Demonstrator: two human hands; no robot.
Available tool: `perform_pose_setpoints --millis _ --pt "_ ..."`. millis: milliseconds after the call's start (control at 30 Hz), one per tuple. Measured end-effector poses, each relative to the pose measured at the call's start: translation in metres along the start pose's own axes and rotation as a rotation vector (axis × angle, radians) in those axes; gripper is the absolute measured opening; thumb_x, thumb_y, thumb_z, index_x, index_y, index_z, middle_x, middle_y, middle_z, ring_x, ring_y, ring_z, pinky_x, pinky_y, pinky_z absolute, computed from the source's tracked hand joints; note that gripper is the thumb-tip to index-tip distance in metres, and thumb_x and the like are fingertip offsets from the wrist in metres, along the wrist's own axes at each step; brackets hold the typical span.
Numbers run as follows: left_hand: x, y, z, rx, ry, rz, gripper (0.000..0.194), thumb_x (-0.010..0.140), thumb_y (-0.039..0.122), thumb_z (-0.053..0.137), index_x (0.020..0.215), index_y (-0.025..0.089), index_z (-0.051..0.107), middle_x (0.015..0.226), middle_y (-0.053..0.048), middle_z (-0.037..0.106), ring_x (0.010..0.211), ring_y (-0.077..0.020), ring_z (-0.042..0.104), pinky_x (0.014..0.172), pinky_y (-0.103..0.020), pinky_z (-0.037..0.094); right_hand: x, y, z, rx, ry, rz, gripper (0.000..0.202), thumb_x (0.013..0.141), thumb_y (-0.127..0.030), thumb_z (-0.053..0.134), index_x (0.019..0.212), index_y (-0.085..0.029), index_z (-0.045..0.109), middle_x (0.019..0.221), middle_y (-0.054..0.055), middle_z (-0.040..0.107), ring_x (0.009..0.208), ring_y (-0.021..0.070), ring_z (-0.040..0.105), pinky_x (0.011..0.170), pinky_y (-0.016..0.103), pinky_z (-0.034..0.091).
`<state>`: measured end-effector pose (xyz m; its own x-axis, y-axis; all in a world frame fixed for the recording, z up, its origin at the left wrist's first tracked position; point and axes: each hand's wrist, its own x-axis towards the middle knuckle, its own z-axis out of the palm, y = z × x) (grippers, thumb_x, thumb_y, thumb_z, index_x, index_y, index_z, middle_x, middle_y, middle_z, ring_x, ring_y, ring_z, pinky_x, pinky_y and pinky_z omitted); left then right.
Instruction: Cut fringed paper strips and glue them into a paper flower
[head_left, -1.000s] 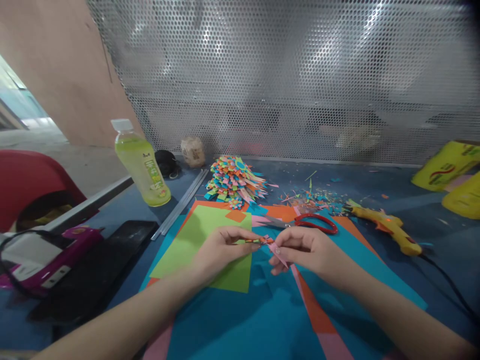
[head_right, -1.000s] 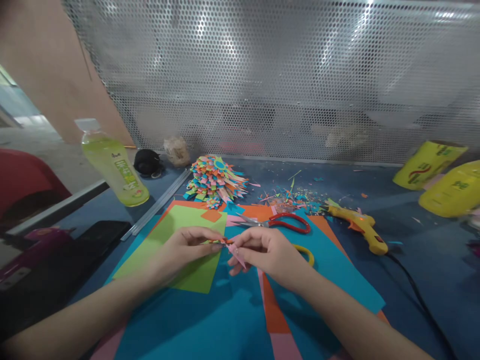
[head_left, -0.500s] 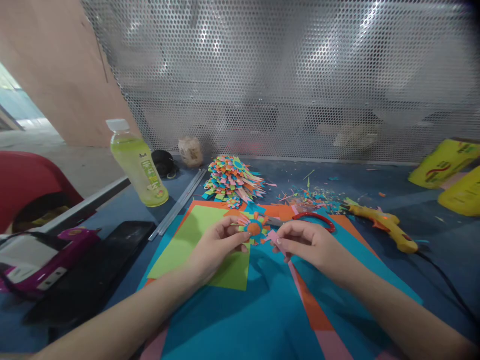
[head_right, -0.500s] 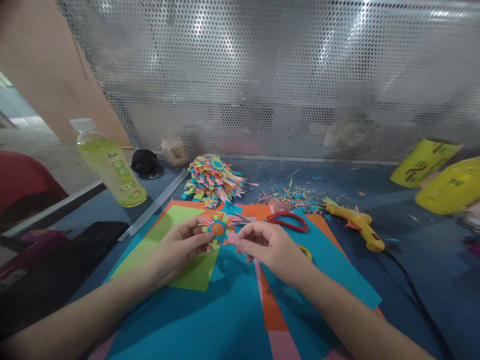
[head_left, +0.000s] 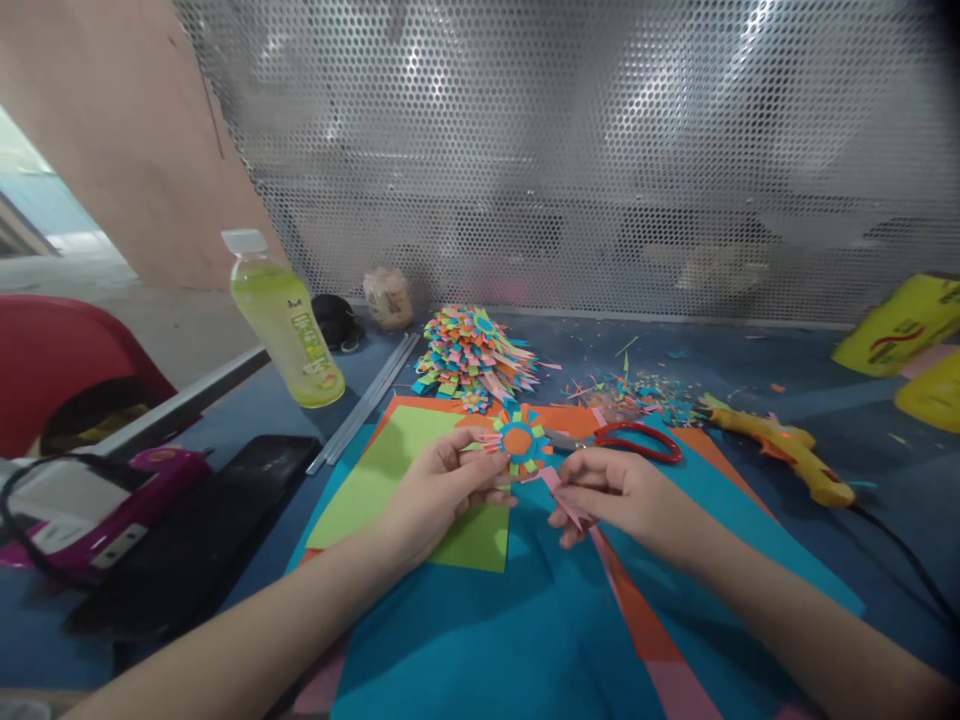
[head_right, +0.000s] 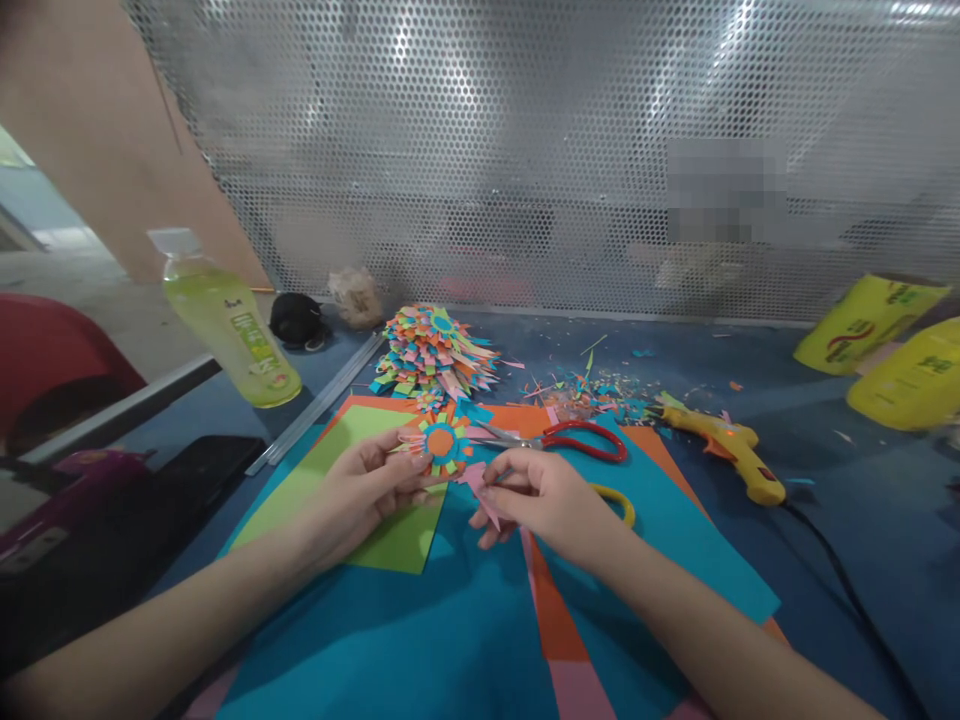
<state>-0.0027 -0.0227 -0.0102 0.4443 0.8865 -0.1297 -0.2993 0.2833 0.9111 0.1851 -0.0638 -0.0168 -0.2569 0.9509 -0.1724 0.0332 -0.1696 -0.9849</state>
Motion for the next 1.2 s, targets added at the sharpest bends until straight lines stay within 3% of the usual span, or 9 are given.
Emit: perform_pose_setpoints --millis 333,567,733,900,1200 --pt "-0.0012 -0.0023 -0.0028 0.052 -0.042 0.046 0.023 0.063 0.024 0.075 0.077 0.017 0.059 0.065 0.004 0.064 0.056 -0.0099 0.061 0.043 -0.017 0.045 -0.0009 -0.0005 -0.0005 -0.008 0.049 -0.022 0.033 0.064 -0.042 0.072 0.080 -0.016 0.058 0.069 0.002 0.071 0.051 0.0140 0.066 0.057 0.026 0.052" --pt "-0.0035 -0.0014 -0.0005 0.014 -0.006 0.016 0.020 0.062 0.024 0.075 0.074 0.017 0.061 0.058 0.007 0.051 0.040 -0.0028 0.045 0.036 -0.015 0.039 0.0009 -0.0010 0.0038 0.003 0.034 0.013 0.037 0.059 -0.045 0.074 0.076 -0.016 0.058 0.065 0.002 0.070 0.048 0.0146 0.064 0.055 0.029 0.051" --pt "-0.0015 -0.0045 -0.0033 0.046 -0.064 -0.011 0.016 0.067 0.025 0.071 0.079 0.018 0.063 0.064 0.005 0.056 0.040 -0.0029 0.047 0.038 -0.016 0.040 -0.0014 0.0002 0.0064 0.001 0.005 0.018 0.034 0.063 -0.042 0.073 0.081 -0.016 0.060 0.070 0.004 0.071 0.052 0.0146 0.066 0.055 0.026 0.050" --pt "-0.0007 -0.0052 -0.0038 0.070 -0.034 -0.036 0.019 0.066 0.027 0.072 0.079 0.018 0.062 0.066 0.005 0.058 0.039 -0.0035 0.047 0.038 -0.018 0.039 -0.0020 0.0053 0.0041 0.030 -0.031 0.011 0.032 0.067 -0.041 0.071 0.085 -0.017 0.059 0.065 0.001 0.070 0.058 0.0172 0.068 0.057 0.027 0.051" --pt "0.0005 -0.0047 -0.0043 0.169 -0.076 0.066 0.018 0.069 0.029 0.069 0.082 0.018 0.064 0.064 0.005 0.056 0.047 -0.0050 0.048 0.044 -0.019 0.041 -0.0038 -0.0026 0.0076 0.019 -0.032 0.049 0.036 0.062 -0.046 0.073 0.077 -0.016 0.061 0.068 0.003 0.071 0.059 0.0168 0.069 0.053 0.024 0.049"
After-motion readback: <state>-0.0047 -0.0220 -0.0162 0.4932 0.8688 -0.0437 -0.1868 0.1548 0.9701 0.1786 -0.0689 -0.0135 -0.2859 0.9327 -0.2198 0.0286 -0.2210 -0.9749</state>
